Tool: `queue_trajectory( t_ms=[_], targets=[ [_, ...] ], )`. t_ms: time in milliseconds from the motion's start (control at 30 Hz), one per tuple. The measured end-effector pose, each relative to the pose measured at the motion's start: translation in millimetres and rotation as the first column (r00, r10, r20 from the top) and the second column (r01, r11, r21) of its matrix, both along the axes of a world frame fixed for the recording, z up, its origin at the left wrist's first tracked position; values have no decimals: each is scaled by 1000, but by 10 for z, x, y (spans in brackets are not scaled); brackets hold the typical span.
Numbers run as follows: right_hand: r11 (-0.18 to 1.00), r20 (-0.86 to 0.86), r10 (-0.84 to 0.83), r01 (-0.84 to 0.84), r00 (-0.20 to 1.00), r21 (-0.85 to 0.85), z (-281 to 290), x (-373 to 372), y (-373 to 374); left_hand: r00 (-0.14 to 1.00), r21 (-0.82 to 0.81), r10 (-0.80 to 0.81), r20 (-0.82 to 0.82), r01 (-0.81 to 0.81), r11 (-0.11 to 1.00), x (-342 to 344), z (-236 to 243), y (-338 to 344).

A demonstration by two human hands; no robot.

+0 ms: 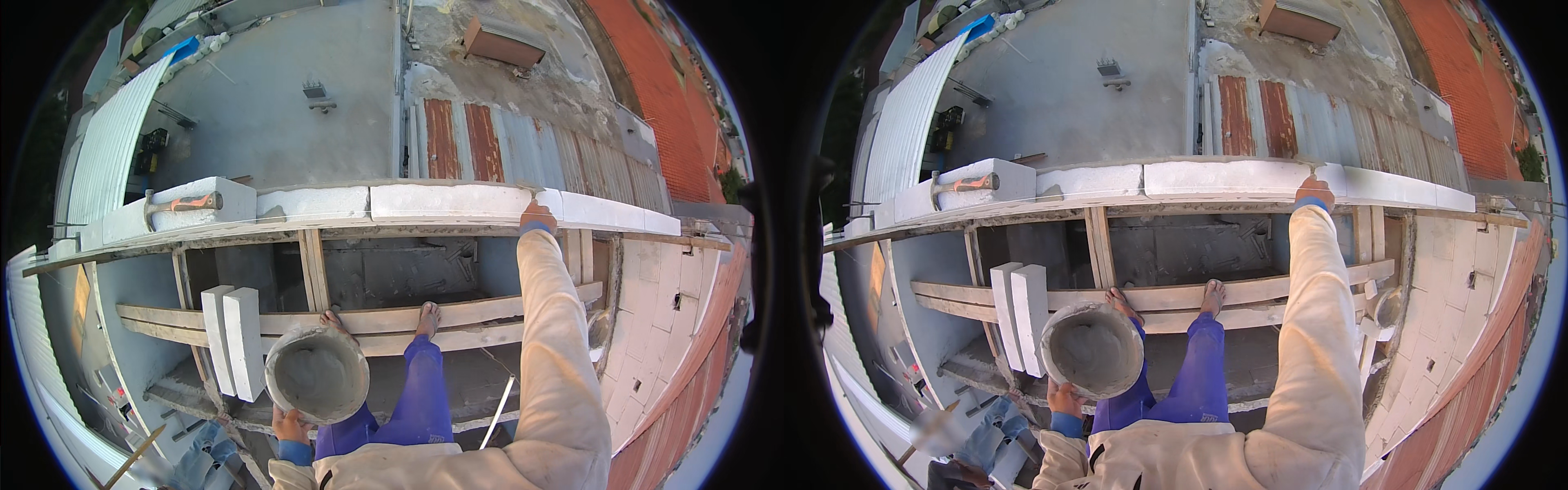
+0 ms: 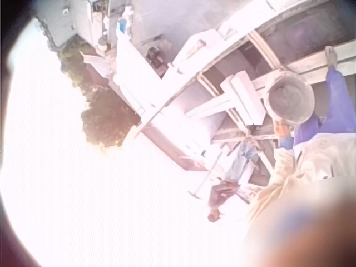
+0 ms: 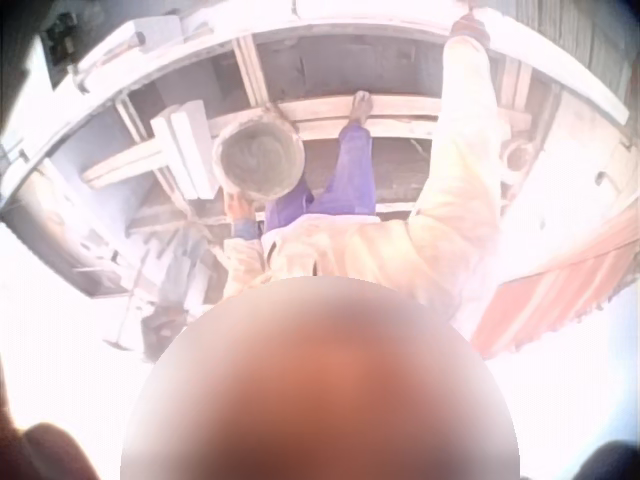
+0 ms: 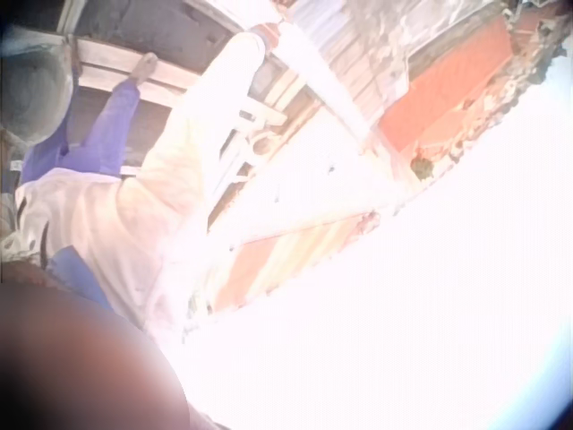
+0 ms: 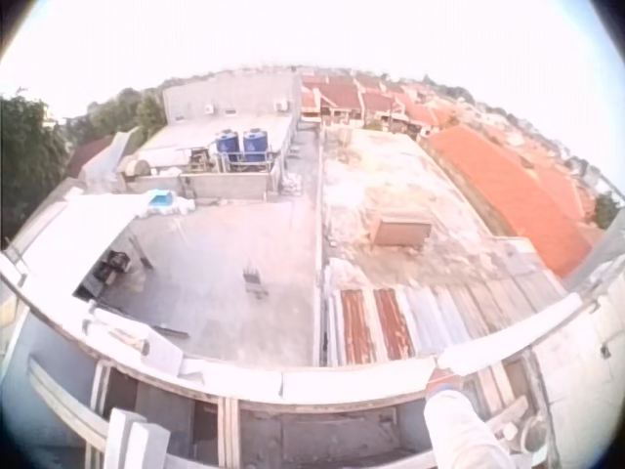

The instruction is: The person picks up white roof tiles and places them onto a wooden scaffolding structure. They then use a trowel to scoop cement from a bucket and apply it to the tiles, tapping them into place with a hammer.

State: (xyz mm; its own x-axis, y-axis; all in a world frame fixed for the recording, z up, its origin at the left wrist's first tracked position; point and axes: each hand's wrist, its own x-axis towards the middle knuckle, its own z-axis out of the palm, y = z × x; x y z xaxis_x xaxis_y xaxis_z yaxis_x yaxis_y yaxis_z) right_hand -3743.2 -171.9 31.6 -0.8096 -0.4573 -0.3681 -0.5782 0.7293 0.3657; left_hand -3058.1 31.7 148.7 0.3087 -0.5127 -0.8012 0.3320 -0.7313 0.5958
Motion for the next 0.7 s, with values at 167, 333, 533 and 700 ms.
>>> queue_trajectory(
  t_ms=[167, 333, 533, 700],
  targets=[
    [939, -15, -115, 104, 993, -328, -7, -156, 801, 996, 31, -85, -6, 86, 996, -505, -51, -144],
    [725, 493, 281, 155, 824, -671, 776, 1027, 2326, 975, -21, -224, 13, 224, 974, -1035, -244, -444],
    [832, 695, 531, -141, 485, -537, 1555, 2389, 2424, 715, -312, -650, 259, 698, 644, -1550, 183, -882],
    [782, 617, 616, -286, 489, -554, 1920, 2722, 2300, 661, -357, -683, 313, 748, 560, -1780, 852, -1229]
  ],
)
